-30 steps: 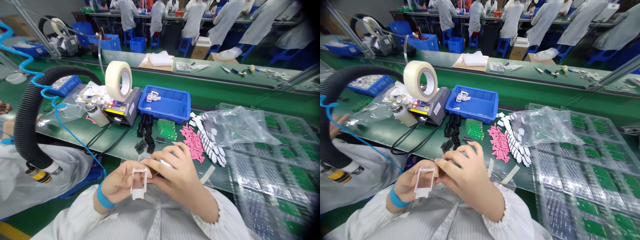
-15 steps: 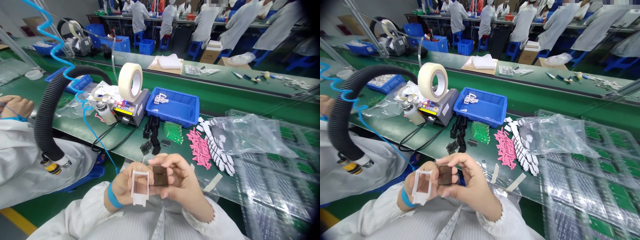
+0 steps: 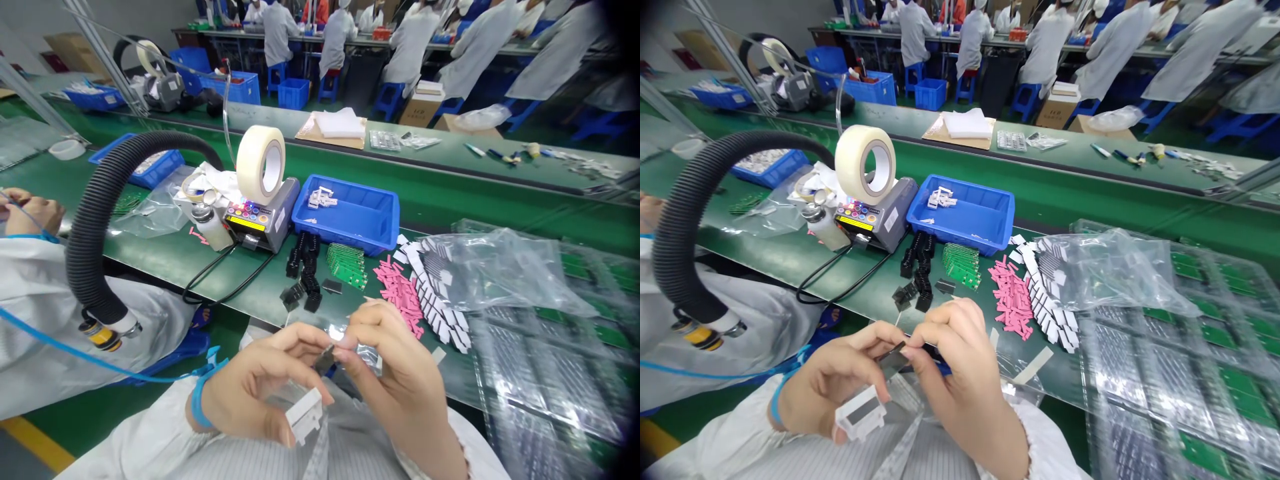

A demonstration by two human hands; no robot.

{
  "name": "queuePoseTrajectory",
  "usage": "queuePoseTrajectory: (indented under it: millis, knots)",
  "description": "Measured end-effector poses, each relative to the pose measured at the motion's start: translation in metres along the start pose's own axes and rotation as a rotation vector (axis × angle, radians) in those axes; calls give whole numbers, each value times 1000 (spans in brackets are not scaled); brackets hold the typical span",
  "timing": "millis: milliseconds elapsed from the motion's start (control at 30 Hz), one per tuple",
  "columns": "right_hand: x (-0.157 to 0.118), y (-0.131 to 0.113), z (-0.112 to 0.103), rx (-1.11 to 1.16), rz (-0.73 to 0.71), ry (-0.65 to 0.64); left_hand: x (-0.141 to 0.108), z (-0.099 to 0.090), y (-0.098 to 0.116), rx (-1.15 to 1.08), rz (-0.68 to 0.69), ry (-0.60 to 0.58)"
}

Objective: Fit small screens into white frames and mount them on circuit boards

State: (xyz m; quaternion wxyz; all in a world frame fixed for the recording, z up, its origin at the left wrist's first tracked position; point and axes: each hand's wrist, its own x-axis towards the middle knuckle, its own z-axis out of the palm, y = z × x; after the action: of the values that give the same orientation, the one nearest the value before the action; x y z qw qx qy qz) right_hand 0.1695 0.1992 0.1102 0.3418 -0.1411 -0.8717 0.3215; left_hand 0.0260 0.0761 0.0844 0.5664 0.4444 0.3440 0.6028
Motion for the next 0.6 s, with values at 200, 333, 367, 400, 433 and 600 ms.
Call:
queuePoseTrajectory:
  millis: [200, 333, 367, 400, 433, 600]
  knots:
    - [2, 1, -1, -30, -35, -5, -2, -4, -1, 91, -7, -5]
    - [3, 3, 0, -32, -61, -6, -2, -5, -2, 113, -19, -16]
    - [3, 3, 0, -35, -63, -7, -2, -5, -2, 120, -21, -17]
    - [3, 4, 0, -37, -63, -8, -1, -5, -2, 125, -21, -18]
    - [3, 4, 0, -38, -65, -10, -1, -6, -2, 128, -22, -17]
    - [3, 6, 3, -37, -45, -29, -2, -10, -2, 163, -52, -25]
